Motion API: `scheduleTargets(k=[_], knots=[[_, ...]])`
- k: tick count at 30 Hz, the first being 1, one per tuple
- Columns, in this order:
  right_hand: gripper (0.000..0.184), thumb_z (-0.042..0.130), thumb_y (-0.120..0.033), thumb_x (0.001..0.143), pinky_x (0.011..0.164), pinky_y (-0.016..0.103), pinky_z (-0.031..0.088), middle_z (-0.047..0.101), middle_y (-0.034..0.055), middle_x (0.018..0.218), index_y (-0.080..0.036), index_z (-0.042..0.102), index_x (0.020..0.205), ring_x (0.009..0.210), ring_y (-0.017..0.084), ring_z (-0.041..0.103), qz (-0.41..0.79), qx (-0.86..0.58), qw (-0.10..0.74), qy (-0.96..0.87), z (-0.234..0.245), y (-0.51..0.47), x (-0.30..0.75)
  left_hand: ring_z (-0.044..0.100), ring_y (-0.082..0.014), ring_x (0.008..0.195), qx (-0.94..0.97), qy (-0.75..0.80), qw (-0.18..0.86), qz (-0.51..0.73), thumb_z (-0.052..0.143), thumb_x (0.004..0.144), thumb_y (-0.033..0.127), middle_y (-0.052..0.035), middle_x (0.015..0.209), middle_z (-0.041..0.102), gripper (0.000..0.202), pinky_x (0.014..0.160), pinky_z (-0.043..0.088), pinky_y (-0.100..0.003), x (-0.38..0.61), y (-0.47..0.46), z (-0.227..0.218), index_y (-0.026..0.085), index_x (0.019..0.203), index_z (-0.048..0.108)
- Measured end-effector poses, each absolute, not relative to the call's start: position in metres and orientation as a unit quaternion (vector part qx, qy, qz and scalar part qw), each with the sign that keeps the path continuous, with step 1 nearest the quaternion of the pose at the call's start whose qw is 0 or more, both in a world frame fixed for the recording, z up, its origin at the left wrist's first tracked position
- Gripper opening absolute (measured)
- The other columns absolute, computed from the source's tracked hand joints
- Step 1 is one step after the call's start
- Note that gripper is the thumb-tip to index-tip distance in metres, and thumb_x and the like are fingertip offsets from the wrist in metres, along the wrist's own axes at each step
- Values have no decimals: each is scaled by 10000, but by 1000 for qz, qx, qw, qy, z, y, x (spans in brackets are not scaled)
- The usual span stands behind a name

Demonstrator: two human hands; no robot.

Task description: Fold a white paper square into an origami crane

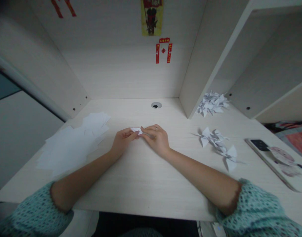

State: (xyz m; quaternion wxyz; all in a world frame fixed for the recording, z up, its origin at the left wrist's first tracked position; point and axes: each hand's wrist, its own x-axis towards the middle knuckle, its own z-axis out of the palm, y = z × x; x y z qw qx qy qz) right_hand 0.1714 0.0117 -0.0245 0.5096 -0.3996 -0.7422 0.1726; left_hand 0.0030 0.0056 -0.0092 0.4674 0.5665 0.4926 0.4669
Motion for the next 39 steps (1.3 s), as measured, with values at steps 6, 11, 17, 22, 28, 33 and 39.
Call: scheduleTargets(k=[6,11,17,22,28,33,39], knots=[[212,673,-329,791,758,366,492,733,35,874,-286,730,990,802,201,624,158,-391,504,-754,-24,11,172,644,-163,691,558,502,474,461,656,705,375,-36,718,706,240,686,479,-267,2,7,-11,139,741,681],[224,652,-316,810,750,363,493,729,28,877,-288,716,1023,796,193,622,139,-390,496,-763,-24,11,173,652,-163,690,565,502,470,456,653,712,386,-32,720,712,248,698,488,-269,2,7,-10,145,755,694],[212,649,-298,813,743,364,494,713,30,863,-282,717,1013,805,192,609,120,-388,499,-766,-24,11,173,660,-164,735,562,486,485,462,650,725,364,-40,842,732,314,738,512,-290,3,7,-11,156,953,707],[172,648,-284,813,746,362,497,708,34,858,-274,727,966,813,190,609,127,-384,507,-761,-23,11,173,658,-160,743,559,473,497,465,651,736,343,-58,878,734,329,755,519,-293,3,6,-9,140,990,702],[132,655,-280,808,761,363,497,718,41,854,-247,727,915,803,193,626,151,-390,513,-749,-23,11,172,661,-173,835,576,446,496,473,644,754,360,-67,991,723,295,794,511,-291,3,8,-10,145,944,712],[131,653,-273,808,749,357,496,708,46,854,-241,714,920,814,196,620,186,-385,526,-735,-24,13,173,668,-190,862,580,438,505,465,723,687,353,-70,976,731,413,838,494,-311,2,7,-11,150,1044,681],[120,645,-253,811,687,319,486,673,48,855,-223,698,914,762,173,592,217,-380,529,-728,-25,14,172,674,-198,824,590,456,478,464,720,682,363,-61,927,739,419,804,502,-309,3,6,-12,158,1046,688]])
